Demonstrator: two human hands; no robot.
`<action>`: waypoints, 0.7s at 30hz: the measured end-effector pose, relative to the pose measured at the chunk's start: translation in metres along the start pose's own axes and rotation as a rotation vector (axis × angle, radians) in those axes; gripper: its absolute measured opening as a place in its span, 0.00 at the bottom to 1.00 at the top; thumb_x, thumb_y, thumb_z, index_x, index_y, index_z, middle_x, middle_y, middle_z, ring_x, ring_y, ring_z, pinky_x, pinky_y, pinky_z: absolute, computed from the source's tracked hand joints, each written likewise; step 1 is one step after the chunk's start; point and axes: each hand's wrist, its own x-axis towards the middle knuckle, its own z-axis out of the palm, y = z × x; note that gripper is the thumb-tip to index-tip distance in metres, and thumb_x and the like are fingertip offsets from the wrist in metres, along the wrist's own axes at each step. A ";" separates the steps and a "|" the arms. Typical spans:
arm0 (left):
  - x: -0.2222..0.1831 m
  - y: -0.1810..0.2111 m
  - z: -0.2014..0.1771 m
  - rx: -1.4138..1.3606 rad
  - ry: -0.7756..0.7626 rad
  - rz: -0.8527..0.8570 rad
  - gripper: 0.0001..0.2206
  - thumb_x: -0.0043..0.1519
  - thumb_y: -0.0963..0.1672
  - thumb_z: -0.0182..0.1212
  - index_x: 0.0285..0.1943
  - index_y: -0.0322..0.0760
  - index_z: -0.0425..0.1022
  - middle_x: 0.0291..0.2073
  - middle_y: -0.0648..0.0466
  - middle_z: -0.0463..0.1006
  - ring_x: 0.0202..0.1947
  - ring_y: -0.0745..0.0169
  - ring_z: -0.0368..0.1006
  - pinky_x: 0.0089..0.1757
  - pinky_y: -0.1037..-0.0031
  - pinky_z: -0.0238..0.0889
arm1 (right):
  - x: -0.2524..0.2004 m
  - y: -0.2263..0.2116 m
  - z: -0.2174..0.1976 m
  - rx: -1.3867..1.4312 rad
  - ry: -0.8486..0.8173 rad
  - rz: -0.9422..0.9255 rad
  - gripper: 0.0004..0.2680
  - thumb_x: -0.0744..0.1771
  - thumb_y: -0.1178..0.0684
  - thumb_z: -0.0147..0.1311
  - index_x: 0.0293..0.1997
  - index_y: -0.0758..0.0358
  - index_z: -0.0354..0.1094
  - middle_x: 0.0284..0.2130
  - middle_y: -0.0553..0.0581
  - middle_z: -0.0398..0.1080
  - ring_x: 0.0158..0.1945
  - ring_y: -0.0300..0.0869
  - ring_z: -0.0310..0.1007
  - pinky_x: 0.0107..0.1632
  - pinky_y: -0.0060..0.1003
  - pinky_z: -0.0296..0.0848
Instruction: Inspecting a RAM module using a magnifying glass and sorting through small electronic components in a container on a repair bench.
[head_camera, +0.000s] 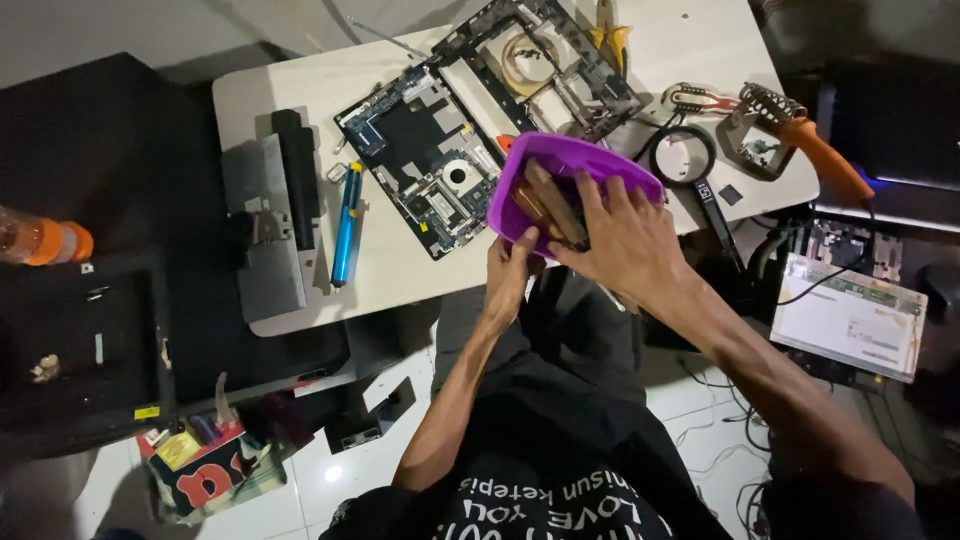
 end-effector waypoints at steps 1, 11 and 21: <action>0.002 -0.005 -0.002 0.016 -0.015 0.026 0.18 0.65 0.54 0.61 0.45 0.35 0.71 0.26 0.54 0.68 0.26 0.66 0.65 0.32 0.74 0.61 | 0.002 0.001 0.008 -0.016 0.000 0.007 0.36 0.60 0.25 0.55 0.69 0.62 0.60 0.44 0.69 0.72 0.43 0.66 0.76 0.37 0.58 0.74; 0.003 0.005 -0.001 0.121 -0.051 0.108 0.23 0.66 0.55 0.60 0.50 0.31 0.73 0.32 0.48 0.71 0.34 0.59 0.67 0.37 0.65 0.65 | 0.015 -0.003 0.018 0.111 -0.162 0.140 0.30 0.61 0.26 0.51 0.63 0.59 0.60 0.43 0.72 0.72 0.49 0.71 0.74 0.42 0.64 0.73; 0.000 0.012 0.005 0.144 -0.104 0.106 0.27 0.66 0.56 0.61 0.59 0.28 0.71 0.41 0.37 0.75 0.44 0.53 0.71 0.47 0.57 0.66 | 0.038 0.018 0.029 0.046 -0.296 0.149 0.25 0.62 0.36 0.51 0.64 0.57 0.60 0.39 0.70 0.77 0.49 0.67 0.78 0.46 0.62 0.74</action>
